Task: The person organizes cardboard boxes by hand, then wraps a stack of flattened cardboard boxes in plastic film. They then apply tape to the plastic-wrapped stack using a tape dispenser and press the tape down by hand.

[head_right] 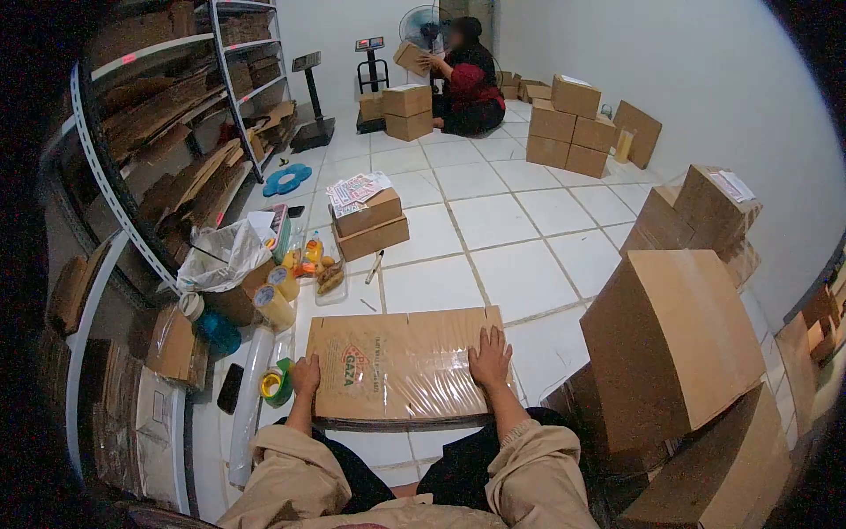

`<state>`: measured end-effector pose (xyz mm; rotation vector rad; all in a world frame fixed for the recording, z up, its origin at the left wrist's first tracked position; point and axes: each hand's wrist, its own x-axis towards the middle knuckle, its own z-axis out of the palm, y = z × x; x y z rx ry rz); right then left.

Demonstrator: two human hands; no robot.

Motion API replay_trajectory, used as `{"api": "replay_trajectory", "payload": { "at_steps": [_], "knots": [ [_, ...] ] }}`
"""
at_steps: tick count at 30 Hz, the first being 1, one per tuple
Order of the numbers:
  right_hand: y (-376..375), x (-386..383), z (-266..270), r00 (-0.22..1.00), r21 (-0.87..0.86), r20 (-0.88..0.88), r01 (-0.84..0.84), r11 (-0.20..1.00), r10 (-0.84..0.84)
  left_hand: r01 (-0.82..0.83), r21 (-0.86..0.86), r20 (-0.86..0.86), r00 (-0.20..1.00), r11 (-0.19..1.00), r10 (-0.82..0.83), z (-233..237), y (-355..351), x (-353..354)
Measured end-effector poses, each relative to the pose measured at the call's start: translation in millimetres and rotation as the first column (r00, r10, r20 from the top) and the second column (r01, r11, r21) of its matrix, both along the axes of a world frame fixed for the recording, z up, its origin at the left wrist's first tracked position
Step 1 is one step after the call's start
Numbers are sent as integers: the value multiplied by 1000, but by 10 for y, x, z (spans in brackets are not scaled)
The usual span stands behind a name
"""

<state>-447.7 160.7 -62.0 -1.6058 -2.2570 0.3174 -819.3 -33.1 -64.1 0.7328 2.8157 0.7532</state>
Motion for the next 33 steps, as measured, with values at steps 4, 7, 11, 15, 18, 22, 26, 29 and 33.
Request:
{"api": "replay_trajectory", "payload": {
  "at_steps": [4, 7, 11, 15, 18, 22, 26, 29, 33],
  "knots": [
    [4, -4, 20, 1000, -16, -8, 4, 1000, -4, -20, 1, 20, 1000, 1000, 20, -10, 6, -4],
    [-8, -9, 34, 1000, 12, -20, 13, 1000, -12, -10, -7, -5, 1000, 1000, 10, -33, 4, -19],
    [5, -3, 16, 1000, 28, -20, 6, 1000, -5, 8, -12, -33, 999, 1000, -9, -50, -4, -22],
    [18, -3, 6, 1000, -13, -13, 5, 1000, -5, 8, -15, -23, 1000, 1000, -9, -15, -7, -5],
    [12, -5, 9, 1000, -4, -15, 4, 1000, -4, 16, -19, -29, 999, 1000, -16, -39, -1, -25],
    [1, -9, 26, 1000, -11, -16, 10, 1000, -10, -1, -20, -1, 1000, 1000, 1, -50, -4, -30],
    [-1, 12, 23, 999, -16, -43, -2, 1000, 1, 6, -15, 14, 1000, 1000, -6, -30, -7, -14],
    [53, 32, 68, 966, 145, -135, 240, 960, -221, 9, -29, 27, 1000, 1000, -8, -16, -7, -10],
    [295, 278, 12, 885, -503, -210, 267, 822, -416, 10, -39, -32, 999, 999, -11, -35, -3, -20]
  ]
}}
